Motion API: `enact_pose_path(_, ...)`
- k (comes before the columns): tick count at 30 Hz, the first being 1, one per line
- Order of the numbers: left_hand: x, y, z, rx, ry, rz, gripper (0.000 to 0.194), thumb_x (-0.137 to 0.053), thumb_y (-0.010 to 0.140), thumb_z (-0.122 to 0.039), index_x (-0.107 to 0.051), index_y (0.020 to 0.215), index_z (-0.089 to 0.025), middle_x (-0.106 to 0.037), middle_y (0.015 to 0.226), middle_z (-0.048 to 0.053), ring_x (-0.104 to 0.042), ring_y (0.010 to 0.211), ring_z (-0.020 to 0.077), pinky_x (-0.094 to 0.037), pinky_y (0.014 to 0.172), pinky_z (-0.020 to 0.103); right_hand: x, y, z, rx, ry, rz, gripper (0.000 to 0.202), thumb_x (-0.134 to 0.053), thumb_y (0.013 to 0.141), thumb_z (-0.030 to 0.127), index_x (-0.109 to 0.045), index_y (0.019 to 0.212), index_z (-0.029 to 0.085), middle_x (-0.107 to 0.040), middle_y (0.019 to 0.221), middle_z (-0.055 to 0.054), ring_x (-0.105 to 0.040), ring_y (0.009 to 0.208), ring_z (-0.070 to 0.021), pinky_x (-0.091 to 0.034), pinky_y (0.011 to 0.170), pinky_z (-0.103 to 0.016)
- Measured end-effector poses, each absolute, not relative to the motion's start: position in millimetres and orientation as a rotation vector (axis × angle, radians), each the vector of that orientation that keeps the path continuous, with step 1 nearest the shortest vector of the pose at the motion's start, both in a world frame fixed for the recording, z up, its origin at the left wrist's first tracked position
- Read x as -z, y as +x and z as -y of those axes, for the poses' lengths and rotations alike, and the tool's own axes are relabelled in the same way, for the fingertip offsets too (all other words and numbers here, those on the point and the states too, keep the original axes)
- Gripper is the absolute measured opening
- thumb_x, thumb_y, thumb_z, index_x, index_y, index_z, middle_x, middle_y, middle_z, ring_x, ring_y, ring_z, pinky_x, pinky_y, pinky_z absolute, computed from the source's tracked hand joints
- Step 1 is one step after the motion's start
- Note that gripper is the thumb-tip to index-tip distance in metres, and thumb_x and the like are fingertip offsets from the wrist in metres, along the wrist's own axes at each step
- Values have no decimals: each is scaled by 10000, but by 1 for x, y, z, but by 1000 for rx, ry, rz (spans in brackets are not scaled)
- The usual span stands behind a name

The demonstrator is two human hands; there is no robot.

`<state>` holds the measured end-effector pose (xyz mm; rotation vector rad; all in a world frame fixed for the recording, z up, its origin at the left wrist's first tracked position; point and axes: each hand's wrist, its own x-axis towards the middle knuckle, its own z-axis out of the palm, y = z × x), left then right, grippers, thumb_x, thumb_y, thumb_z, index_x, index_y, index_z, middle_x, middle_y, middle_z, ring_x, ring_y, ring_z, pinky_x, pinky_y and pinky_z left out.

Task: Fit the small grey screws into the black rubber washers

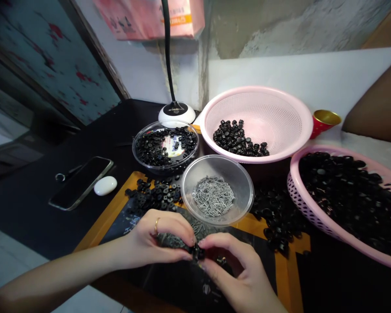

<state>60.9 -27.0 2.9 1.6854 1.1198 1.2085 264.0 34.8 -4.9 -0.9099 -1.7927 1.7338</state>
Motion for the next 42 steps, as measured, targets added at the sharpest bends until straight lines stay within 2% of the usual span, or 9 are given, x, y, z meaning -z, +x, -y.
enact_pose_path(8,-3,61,27,-1207,1725,-1118,136,-699,758,-173,-692,876,-106,-721,851,100,-676,790,151,-569,735,233,9,268,-37,-1711,-764,1884,229,-672,766,133,-681,916,307,-720,870,17,-690,800,-146,-568,723,-181)
enact_pose_path(20,-2,62,28,-1244,1683,-1138,129,-719,732,-157,-697,850,-109,-726,830,95,-680,769,155,-570,727,239,10,263,-36,-1646,-785,1863,183,-702,744,152,-700,881,274,-728,833,-1,-699,763,-160,-585,701,-195)
enact_pose_path(30,-4,62,28,-1245,1656,-1138,123,-720,727,-137,-704,839,-91,-725,816,108,-681,761,159,-570,724,240,12,262,-34,-1637,-770,1809,262,-701,737,115,-700,896,323,-735,843,37,-701,765,-124,-565,708,-145)
enact_pose_path(35,-5,62,28,-1268,1653,-1130,121,-731,710,-115,-705,820,-74,-727,810,122,-688,764,165,-571,729,238,13,263,-33,-1668,-777,1803,241,-712,736,135,-699,900,311,-730,844,23,-695,768,-131,-565,710,-157)
enact_pose_path(42,-3,64,28,-1275,1628,-1125,104,-726,717,-128,-710,817,-105,-733,828,109,-693,779,162,-574,738,243,13,263,-32,-1770,-869,1727,136,-700,760,205,-684,868,286,-704,824,10,-684,767,-136,-560,689,-164)
